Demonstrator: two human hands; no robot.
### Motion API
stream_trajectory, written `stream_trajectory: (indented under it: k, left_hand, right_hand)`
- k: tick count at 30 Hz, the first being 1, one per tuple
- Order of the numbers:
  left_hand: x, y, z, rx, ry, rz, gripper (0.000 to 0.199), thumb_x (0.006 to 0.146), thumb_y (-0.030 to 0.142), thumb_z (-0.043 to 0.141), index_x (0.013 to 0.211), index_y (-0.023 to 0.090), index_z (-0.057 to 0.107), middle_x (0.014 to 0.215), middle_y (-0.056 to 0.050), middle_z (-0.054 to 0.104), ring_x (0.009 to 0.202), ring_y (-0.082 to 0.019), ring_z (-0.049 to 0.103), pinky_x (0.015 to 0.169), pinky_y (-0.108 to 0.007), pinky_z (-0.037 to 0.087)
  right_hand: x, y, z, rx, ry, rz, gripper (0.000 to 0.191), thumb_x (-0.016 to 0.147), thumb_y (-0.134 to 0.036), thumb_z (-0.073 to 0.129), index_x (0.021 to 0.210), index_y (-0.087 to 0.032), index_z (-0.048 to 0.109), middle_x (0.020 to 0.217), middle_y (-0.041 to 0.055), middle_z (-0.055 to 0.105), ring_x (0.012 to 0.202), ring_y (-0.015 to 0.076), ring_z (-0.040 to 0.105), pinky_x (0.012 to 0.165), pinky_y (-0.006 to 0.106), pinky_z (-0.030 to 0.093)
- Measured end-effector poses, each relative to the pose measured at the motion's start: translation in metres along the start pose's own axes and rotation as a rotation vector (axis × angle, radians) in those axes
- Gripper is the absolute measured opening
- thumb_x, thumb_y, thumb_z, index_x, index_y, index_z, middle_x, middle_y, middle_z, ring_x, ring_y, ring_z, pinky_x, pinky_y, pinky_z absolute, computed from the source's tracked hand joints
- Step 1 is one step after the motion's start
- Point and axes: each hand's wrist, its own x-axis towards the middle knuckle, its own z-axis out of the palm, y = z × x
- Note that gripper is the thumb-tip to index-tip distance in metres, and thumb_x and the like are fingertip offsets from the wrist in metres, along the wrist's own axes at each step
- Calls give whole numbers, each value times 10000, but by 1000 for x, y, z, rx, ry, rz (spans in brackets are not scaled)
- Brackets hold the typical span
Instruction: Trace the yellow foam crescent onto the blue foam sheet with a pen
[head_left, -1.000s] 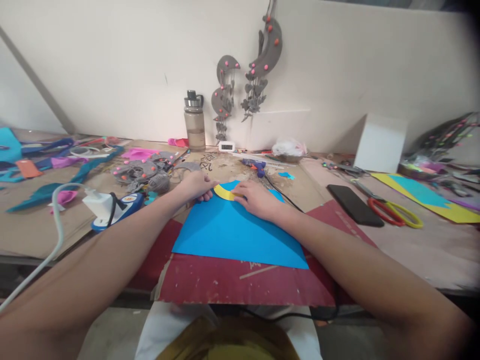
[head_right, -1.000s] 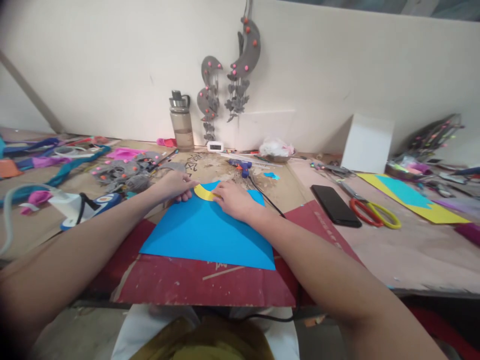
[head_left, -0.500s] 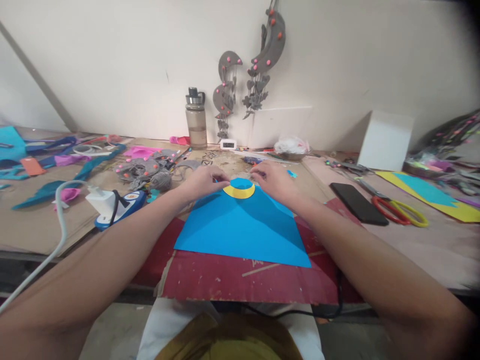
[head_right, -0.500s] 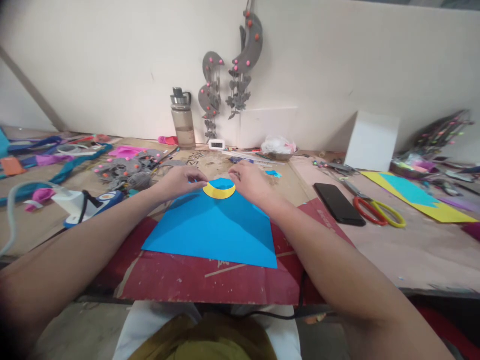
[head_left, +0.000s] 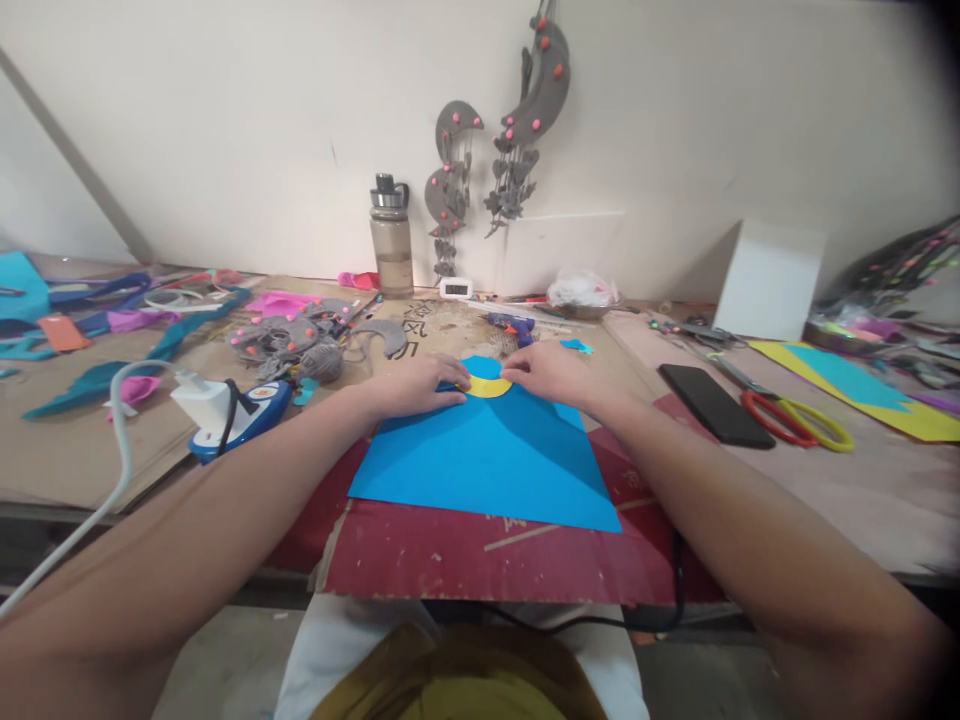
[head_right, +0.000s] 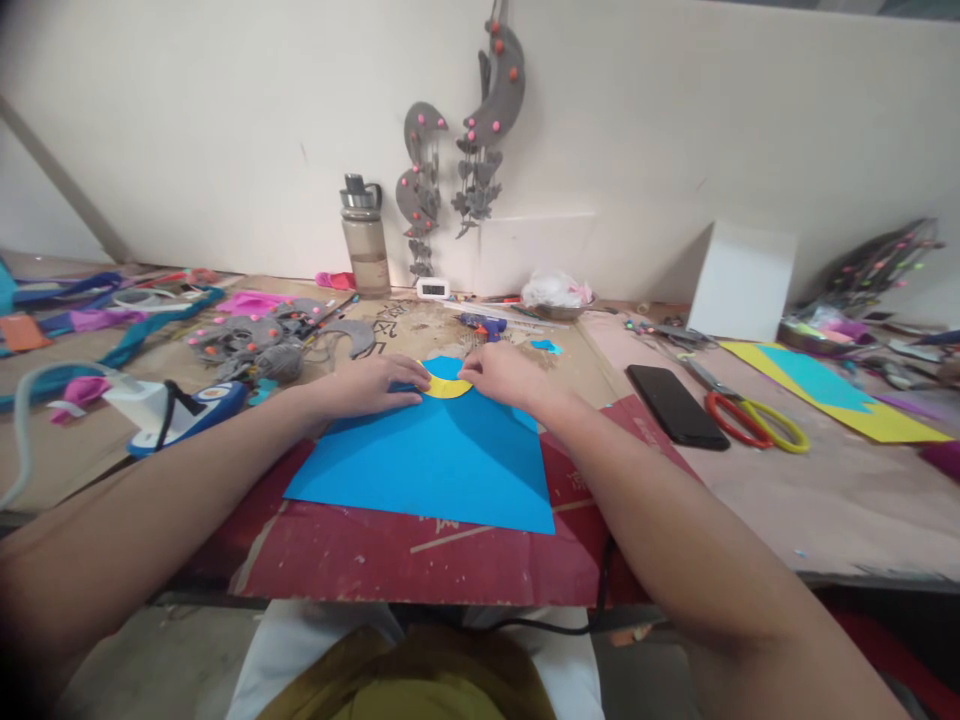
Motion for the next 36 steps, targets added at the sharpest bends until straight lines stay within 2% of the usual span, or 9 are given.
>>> stream_trajectory:
  k: [6, 10, 14, 16, 21, 25, 29, 31, 36]
  left_hand:
    - [-2, -7, -12, -39, 130, -98, 310, 922, 408, 572, 1097, 218, 743, 1182, -45, 740, 1056, -182, 681, 940, -275, 493]
    - [-4, -18, -26, -25, 209, -188, 291, 897, 423, 576, 897, 207, 771, 1021, -46, 776, 935, -188, 697, 859, -267, 505]
    - [-8, -24, -31, 7, 285, -247, 328, 903, 418, 550, 902, 177, 773, 967, -73, 773, 916, -214, 686, 862, -305, 506]
    - [-8, -23, -28, -9, 250, -206, 320, 898, 425, 565, 976, 196, 774, 1048, -63, 767, 982, -214, 683, 912, -307, 501]
    - [-5, -17, -15, -55, 5, 49, 325, 927, 398, 569, 1137, 219, 739, 1240, -69, 711, 1164, -198, 637, 1055, -316, 445]
    - [-4, -14, -11, -35, -12, 66, 288, 943, 364, 561, 1101, 210, 745, 1227, -80, 708, 1158, -192, 636, 1051, -309, 446]
    - [-4, -14, -13, -29, -10, 67, 262, 937, 353, 577, 1071, 214, 753, 1210, -81, 709, 1150, -199, 637, 1050, -313, 443]
    - [-3, -13, -13, -29, -12, 69, 257, 936, 352, 579, 1060, 212, 756, 1200, -82, 711, 1141, -201, 640, 1046, -314, 445]
    - [-3, -10, -12, -38, -8, 65, 251, 932, 345, 580, 1056, 221, 758, 1186, -78, 715, 1123, -203, 643, 1034, -322, 452]
  right_hand:
    - [1, 8, -1, -80, -55, -106, 240, 893, -302, 577, 964, -235, 797, 877, 32, 774, 822, 203, 664, 693, 274, 429]
    - [0, 7, -1, -120, -48, -100, 221, 893, -323, 601, 953, -235, 794, 840, 43, 770, 846, 216, 676, 717, 275, 448]
    - [-1, 4, 0, -130, -43, -76, 212, 895, -288, 601, 947, -206, 790, 876, 76, 772, 862, 228, 684, 743, 287, 457]
    - [0, 4, 2, -134, -44, -75, 221, 899, -264, 585, 954, -197, 788, 909, 87, 774, 877, 232, 686, 748, 291, 458]
    - [2, 9, 1, -87, -25, -70, 245, 913, -246, 545, 955, -216, 784, 1008, 61, 778, 905, 220, 684, 730, 281, 455]
    - [-3, 6, -16, 10, 96, -61, 275, 937, -231, 508, 967, -212, 781, 1074, 46, 774, 957, 213, 684, 790, 273, 465]
    - [-10, -1, -30, 9, 216, 46, 281, 945, -249, 514, 1004, -177, 780, 1080, 62, 770, 965, 223, 688, 814, 285, 472]
    - [-9, -1, -27, 33, 188, 1, 275, 941, -241, 518, 1001, -183, 781, 1071, 55, 773, 965, 215, 688, 814, 279, 477]
    - [0, 3, -3, 32, 20, -221, 233, 921, -236, 565, 994, -227, 786, 1034, 23, 777, 926, 195, 685, 802, 267, 481]
